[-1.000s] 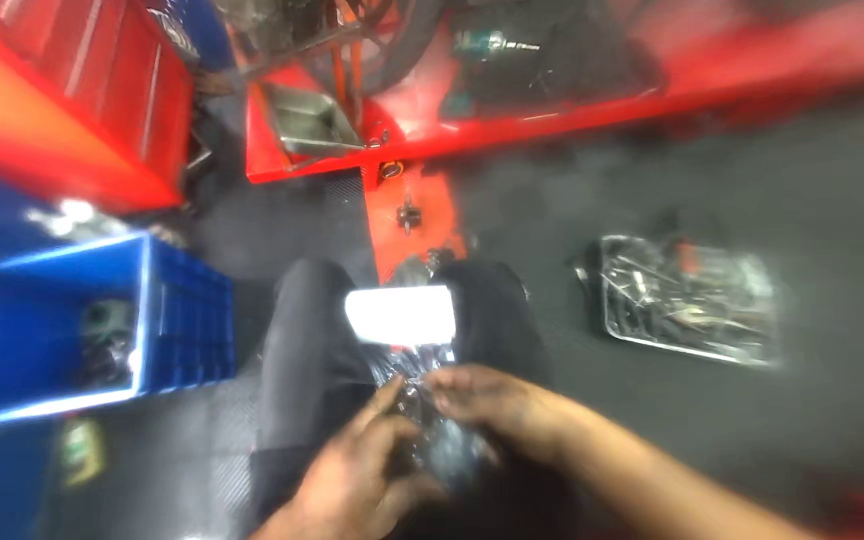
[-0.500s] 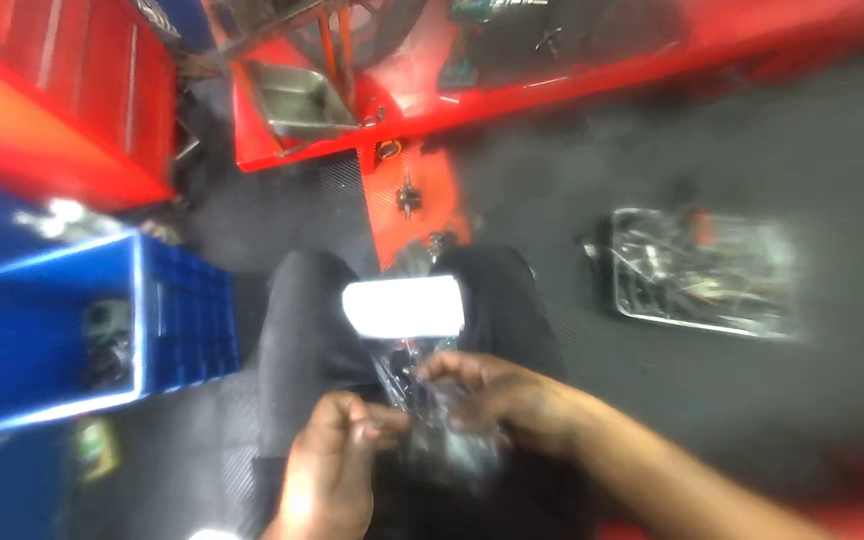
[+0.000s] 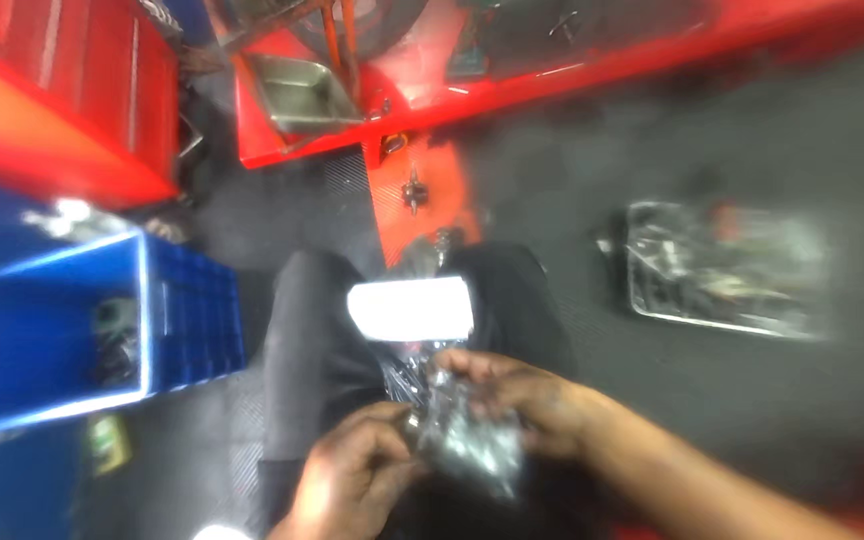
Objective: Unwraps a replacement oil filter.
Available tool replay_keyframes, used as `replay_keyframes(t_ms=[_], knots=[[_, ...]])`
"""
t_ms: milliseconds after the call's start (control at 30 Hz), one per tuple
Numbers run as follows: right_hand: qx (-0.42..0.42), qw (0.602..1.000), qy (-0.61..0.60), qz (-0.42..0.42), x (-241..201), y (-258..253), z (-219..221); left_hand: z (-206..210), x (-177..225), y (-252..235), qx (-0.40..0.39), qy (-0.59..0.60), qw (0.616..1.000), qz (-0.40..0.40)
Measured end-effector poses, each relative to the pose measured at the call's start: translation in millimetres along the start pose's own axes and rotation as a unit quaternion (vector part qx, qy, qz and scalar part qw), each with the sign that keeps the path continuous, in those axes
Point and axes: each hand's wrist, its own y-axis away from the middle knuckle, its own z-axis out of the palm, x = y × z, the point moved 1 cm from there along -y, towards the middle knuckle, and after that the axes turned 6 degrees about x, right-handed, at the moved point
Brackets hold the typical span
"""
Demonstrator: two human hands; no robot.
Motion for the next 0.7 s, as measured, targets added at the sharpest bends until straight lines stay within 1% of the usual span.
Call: replay_keyframes(t_ms=[100,167,233,300,367,467,533,633,700], knots=[[-0.011,1.0,-0.004,0.004,-1,-1,-3,-8,7,-3,-0.044,-0.063,0.997,0.028],[-0.015,1.0,-0.005,0.01,-3,-1,-4,-16,21,-7,-0.081,-0.125,0.989,0.023],[-0.016,1.0,-0.003,0.017,-5,-2,-3,-21,33,-9,-0.094,-0.16,0.982,0.035],[-0.026,0.999,0.005,0.023,-7,-5,-4,-22,40,-12,-0.084,-0.169,0.98,0.063],[-0.029,0.999,0.027,0.032,-8,-9,-4,-22,38,-16,-0.064,-0.143,0.986,0.063],[-0.039,0.996,0.062,0.052,-14,-15,-3,-21,22,-16,-0.01,-0.077,0.997,0.021],[-0.038,0.994,0.074,0.065,-15,-19,-3,-18,14,-13,0.013,-0.067,0.997,0.032],[-0.025,0.989,0.1,0.102,-17,-22,-1,-11,-1,-12,0.035,-0.054,0.995,0.075],[-0.03,0.988,0.104,0.111,-17,-23,-3,-7,-7,-16,0.044,-0.043,0.996,0.061]])
